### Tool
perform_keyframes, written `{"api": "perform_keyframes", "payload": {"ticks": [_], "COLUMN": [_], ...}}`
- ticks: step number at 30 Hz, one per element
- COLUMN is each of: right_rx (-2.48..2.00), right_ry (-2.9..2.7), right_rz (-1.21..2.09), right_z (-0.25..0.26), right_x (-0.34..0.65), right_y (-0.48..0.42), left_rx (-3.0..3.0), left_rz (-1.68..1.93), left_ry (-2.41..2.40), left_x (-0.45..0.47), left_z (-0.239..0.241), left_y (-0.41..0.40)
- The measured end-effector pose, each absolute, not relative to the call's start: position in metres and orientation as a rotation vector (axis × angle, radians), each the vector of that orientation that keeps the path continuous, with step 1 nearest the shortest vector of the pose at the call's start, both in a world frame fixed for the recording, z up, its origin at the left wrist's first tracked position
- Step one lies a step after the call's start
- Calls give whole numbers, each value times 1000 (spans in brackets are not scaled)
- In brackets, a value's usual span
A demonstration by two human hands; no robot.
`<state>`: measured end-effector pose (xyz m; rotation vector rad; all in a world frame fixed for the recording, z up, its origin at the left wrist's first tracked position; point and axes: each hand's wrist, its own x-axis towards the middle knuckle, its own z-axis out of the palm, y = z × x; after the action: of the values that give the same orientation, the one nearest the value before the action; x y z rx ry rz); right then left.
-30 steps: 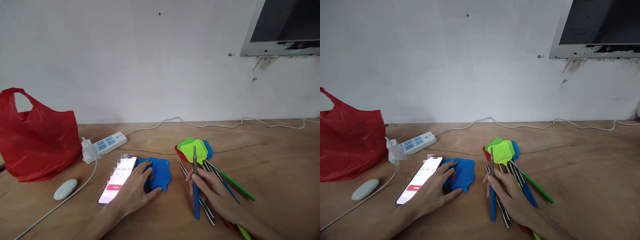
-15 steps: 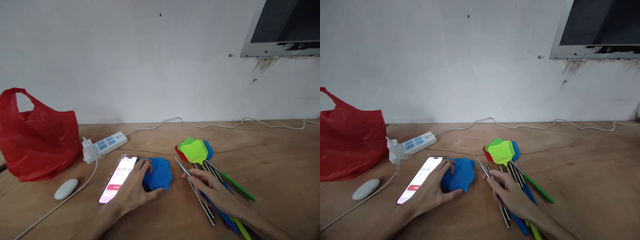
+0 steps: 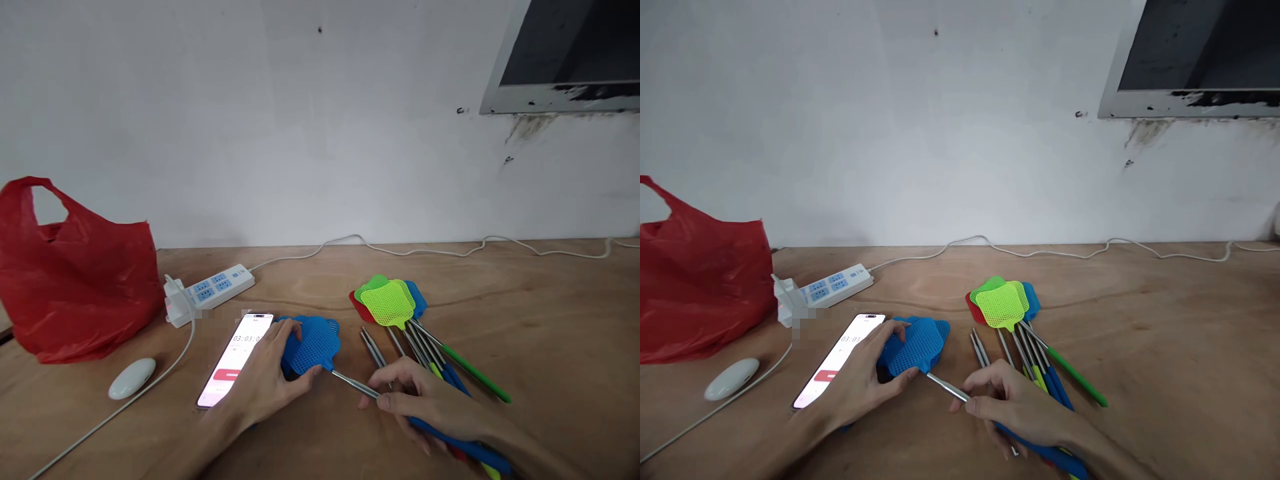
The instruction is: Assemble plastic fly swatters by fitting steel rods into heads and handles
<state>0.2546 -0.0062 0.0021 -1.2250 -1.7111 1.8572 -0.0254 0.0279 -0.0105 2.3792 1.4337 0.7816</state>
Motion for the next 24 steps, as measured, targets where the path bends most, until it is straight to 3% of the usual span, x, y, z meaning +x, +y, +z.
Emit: {"api": "perform_keyframes", "payload": {"ticks": [24], "right_rx": [-1194], "right_ry": [-1656], "right_rz": [1857], "right_z": [-2], "right_x": [248], "right_y": [-5], "left_rx": [2415], "left_rz": [783], "left_ry": [1551], "left_x": [-23], "left_z": [-7], "left_y": [28]}}
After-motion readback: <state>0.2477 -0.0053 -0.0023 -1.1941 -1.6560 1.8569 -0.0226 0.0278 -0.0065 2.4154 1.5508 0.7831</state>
